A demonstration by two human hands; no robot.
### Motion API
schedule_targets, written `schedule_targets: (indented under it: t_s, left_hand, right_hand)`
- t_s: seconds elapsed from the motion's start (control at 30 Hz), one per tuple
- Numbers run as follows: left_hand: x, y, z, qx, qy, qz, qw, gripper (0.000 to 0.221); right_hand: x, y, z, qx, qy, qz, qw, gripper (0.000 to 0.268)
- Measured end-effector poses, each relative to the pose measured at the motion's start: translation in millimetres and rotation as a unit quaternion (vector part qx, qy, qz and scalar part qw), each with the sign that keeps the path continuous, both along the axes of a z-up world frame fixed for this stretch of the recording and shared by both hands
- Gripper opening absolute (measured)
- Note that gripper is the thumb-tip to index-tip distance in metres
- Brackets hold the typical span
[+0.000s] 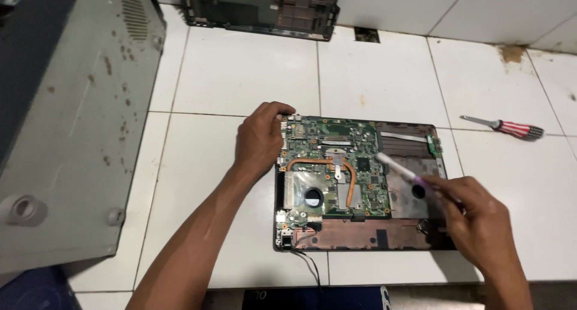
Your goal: Cleaning a laptop motherboard and its internal casing using a toothbrush to remove dust.
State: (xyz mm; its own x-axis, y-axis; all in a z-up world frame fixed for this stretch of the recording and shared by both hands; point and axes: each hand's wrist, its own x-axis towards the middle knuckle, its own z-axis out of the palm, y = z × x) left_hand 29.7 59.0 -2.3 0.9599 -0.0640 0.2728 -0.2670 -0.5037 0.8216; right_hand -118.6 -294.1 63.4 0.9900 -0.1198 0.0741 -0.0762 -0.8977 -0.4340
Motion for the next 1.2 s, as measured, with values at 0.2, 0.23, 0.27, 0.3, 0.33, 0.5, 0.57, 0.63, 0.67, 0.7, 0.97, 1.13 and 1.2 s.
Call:
schedule_targets:
  t_s: [0.2, 0.23, 0.27, 0.3, 0.33, 0.5, 0.57, 0.63, 0.67, 0.7, 0.97, 1.13, 1.2]
  left_hand:
    - [0.0, 0.0, -1.7, 0.0, 0.009, 0.004, 1.0, 0.036]
    - [-0.2, -0.4, -1.5, 0.002, 0.008, 0.007, 1.0, 0.036]
    - [-0.3, -0.6, -1.0, 0.003, 0.002, 0.008, 1.0, 0.035]
    - [-0.8, -1.8, -0.9, 0.004, -0.002, 0.006, 1.0, 0.034]
    - [-1.3, -0.4, -1.1, 0.005, -0.001, 0.007, 1.0, 0.034]
    - [-1.5, -2.8, -1.2, 0.017, 0.002, 0.018, 1.0, 0.037]
    - [-1.3, -3.0, -2.4, 0.017, -0.004, 0.017, 1.0, 0.037]
    - [-1.2, -3.5, -3.7, 0.017, -0.012, 0.013, 1.0, 0.037]
    - [-1.1, -3.7, -4.3, 0.017, -0.011, 0.015, 1.0, 0.038]
    - [-1.7, -3.2, -5.1, 0.017, -0.009, 0.018, 1.0, 0.039]
    - [-1.4, -1.6, 3.4, 0.005, 0.019, 0.012, 1.0, 0.036]
    - [-0.7, 0.5, 0.9, -0.001, 0.015, 0.012, 1.0, 0.033]
    - [-0.1, 3.2, -2.1, 0.008, 0.011, -0.015, 1.0, 0.036]
  right_hand:
    - [-31.9, 0.6, 20.4, -0.002, 0.075, -0.018, 0.997, 0.044]
    - [-35.9, -2.4, 20.4, -0.001, 0.074, -0.015, 0.997, 0.044]
    - [-39.8, -5.2, 20.6, 0.007, 0.113, -0.011, 0.993, 0.04]
    - [-45.6, -8.2, 21.0, 0.016, 0.154, -0.01, 0.988, 0.036]
    - [-45.3, -9.7, 19.4, 0.016, 0.155, -0.009, 0.988, 0.036]
    - [-47.4, -4.3, 17.5, 0.024, 0.039, -0.01, 0.999, 0.051]
    - [-41.4, -1.8, 21.2, 0.055, 0.043, 0.033, 0.997, 0.038]
    - [-31.3, 0.8, 16.6, 0.085, 0.046, 0.072, 0.993, 0.028]
    - [-23.4, 2.0, 10.5, 0.053, 0.008, 0.055, 0.997, 0.031]
    - [-15.5, 3.5, 4.1, 0.02, -0.029, 0.039, 0.999, 0.038]
    - [31.1, 52.2, -8.3, 0.006, -0.057, 0.148, 0.987, 0.045]
    - [42.4, 50.4, 0.7, -0.023, -0.065, 0.115, 0.991, 0.049]
    - [43.7, 76.3, -2.6, -0.03, -0.111, 0.144, 0.983, 0.044]
